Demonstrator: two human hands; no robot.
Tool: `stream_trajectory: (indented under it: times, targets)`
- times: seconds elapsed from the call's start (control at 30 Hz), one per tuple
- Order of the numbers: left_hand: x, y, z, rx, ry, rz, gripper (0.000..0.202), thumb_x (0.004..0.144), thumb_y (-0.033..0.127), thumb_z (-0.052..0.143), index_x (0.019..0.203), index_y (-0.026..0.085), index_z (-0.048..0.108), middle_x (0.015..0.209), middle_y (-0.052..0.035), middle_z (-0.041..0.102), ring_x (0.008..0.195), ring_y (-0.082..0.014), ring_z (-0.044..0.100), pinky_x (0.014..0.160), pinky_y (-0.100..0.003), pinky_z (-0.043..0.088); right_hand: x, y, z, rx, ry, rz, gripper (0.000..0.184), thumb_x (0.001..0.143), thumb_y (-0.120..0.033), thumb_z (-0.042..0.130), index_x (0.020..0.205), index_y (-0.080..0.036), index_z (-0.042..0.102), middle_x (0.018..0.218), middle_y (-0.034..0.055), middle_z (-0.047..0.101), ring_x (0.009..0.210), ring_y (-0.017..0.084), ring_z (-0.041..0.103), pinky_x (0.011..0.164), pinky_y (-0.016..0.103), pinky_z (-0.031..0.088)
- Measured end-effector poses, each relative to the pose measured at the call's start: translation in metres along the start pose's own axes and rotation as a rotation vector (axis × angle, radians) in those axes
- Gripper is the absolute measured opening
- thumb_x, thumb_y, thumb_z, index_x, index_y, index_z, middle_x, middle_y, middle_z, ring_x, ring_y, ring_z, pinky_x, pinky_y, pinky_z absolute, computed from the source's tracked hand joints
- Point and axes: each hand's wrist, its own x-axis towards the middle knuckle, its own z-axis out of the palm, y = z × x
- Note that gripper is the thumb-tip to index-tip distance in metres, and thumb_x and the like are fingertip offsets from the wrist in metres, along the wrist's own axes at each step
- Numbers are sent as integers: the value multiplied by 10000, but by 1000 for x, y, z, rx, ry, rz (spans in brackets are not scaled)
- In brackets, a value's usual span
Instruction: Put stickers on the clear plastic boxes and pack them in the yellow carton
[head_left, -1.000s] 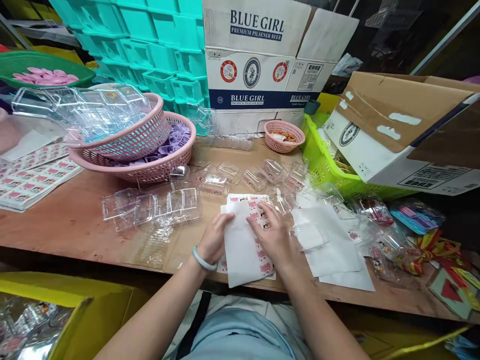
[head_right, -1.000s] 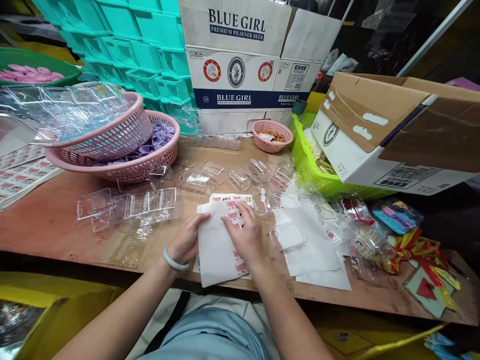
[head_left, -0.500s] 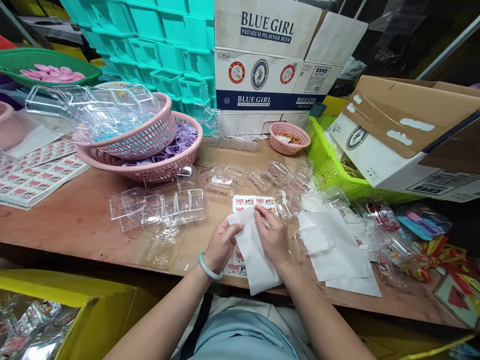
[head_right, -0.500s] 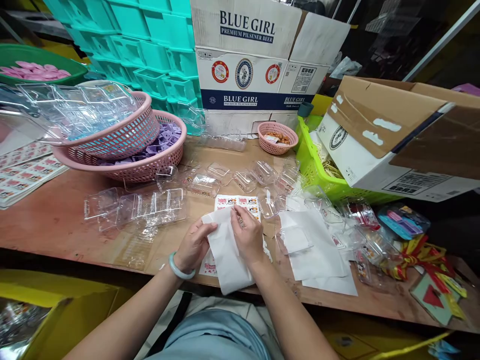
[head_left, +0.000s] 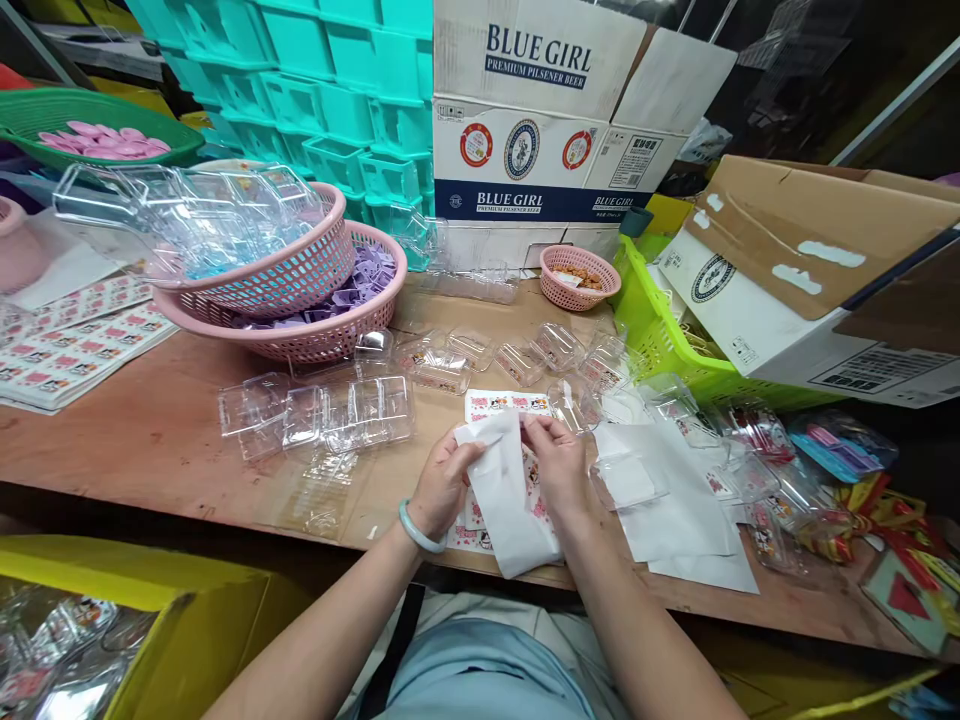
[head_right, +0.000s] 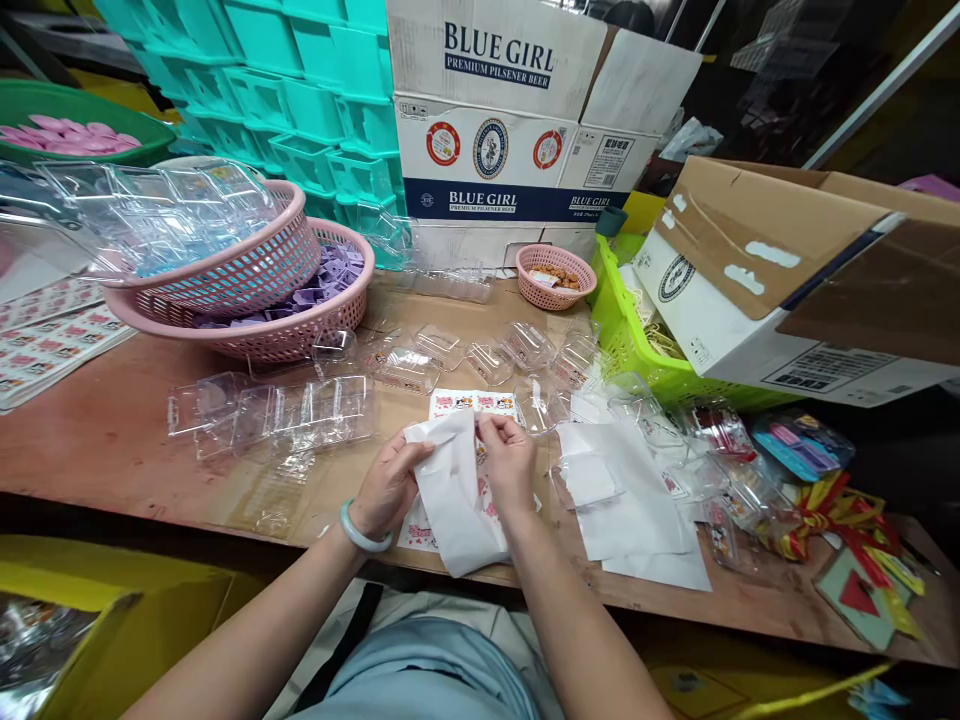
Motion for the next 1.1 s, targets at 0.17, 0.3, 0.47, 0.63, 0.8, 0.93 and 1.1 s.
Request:
stream_trajectory:
  times: [0.17, 0.3, 0.47, 0.63, 0.8, 0.93, 1.1]
  targets:
    - [9, 4, -15, 118, 112, -3, 270, 685, 266, 692, 896, 150, 569, 808, -36, 672, 714, -171, 623, 671, -280, 478, 24, -25, -17, 375, 199, -5, 278, 585, -288, 824, 767, -178, 644, 742, -8, 719, 729, 144, 690, 840, 333, 562]
    - [-11, 5, -8, 442, 237, 373, 449, 714, 265, 731, 1113, 200, 536, 1259, -120, 564, 1205, -248, 521, 1006, -368, 406, 19, -43, -25, 83, 339, -461, 141, 775, -294, 695, 854, -186, 647, 903, 31, 721, 891, 182, 688, 931, 428, 529]
    - [-37, 0, 27, 284, -93, 226, 378, 807, 304, 681, 1164, 213, 595, 1388, -100, 497, 1340, -243, 401, 1117, -350, 299, -22, -36, -18, -788, -85, -1067, 280, 833, -118, 607, 1082, -233, 665, 1148, 68, 688, 1136, 234, 607, 1049, 458, 437]
    - [-21, -2, 36, -147, -15, -107, 183, 767, 285, 727, 892, 171, 656, 1002, -47, 668, 995, -188, 614, 937, -353, 462, -49, -20, -16, -794, -211, -832, 473, 797, -260, 690, 1252, -224, 571, 1342, 119, 552, 1311, 297, 445, 1072, 525, 392]
    - [-18, -3, 32, -96, -111, -179, 182, 752, 252, 741, 889, 145, 687, 1033, -78, 670, 969, -171, 605, 916, -332, 466, -30, -25, -36, -322, -180, -218, 278, 854, -412, 605, 1006, -187, 664, 1001, 85, 703, 937, 235, 661, 867, 416, 525]
    - [-19, -8, 27, -28, -35, -238, 314, 765, 283, 730, 1048, 166, 660, 1173, -109, 629, 996, -187, 602, 897, -333, 469, 11, -45, -60, -594, 163, -473, 326, 814, -444, 634, 980, -165, 664, 995, 97, 695, 934, 245, 624, 885, 417, 479]
    - [-10, -5, 23, -42, -37, -228, 317, 778, 310, 722, 1041, 157, 631, 1170, -122, 616, 1001, -187, 606, 934, -334, 459, 54, -56, -71, -1382, 171, -746, 457, 789, -255, 630, 1224, -154, 535, 938, 124, 692, 907, 283, 610, 839, 435, 459]
